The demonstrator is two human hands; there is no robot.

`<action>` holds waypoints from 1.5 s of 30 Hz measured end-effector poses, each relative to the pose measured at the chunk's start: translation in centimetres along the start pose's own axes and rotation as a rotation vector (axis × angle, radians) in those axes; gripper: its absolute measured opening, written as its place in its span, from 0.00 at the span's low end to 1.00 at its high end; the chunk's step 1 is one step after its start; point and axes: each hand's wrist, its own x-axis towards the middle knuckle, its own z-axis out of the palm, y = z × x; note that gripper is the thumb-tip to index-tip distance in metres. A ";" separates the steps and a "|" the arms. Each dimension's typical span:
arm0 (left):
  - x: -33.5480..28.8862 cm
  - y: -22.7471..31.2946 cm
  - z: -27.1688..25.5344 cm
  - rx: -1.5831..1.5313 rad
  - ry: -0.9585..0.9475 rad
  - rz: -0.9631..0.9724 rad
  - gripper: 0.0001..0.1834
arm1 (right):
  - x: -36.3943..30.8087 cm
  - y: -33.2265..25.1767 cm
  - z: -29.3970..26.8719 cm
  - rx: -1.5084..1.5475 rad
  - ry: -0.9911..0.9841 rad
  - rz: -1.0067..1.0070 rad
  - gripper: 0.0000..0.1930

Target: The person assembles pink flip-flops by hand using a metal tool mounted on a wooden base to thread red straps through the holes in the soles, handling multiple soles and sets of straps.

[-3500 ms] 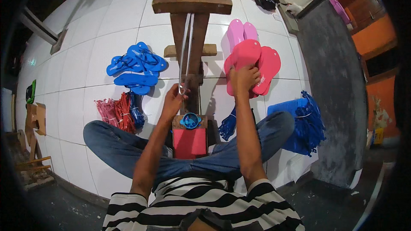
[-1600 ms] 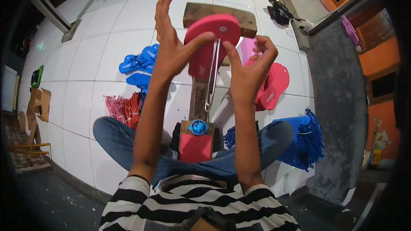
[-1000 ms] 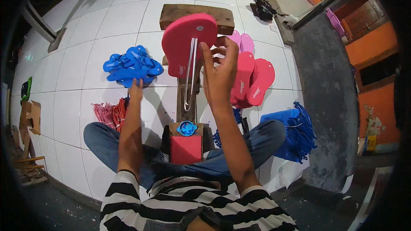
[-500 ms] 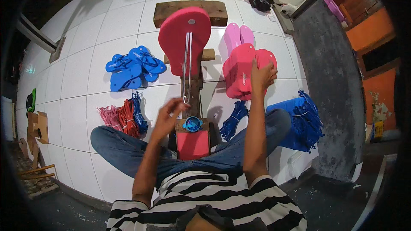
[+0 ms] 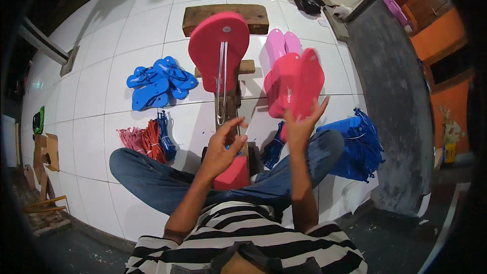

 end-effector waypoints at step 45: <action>1.3 16.5 -4.0 -0.114 0.269 0.226 0.20 | -4.3 -14.7 1.9 -0.045 -0.418 -0.626 0.22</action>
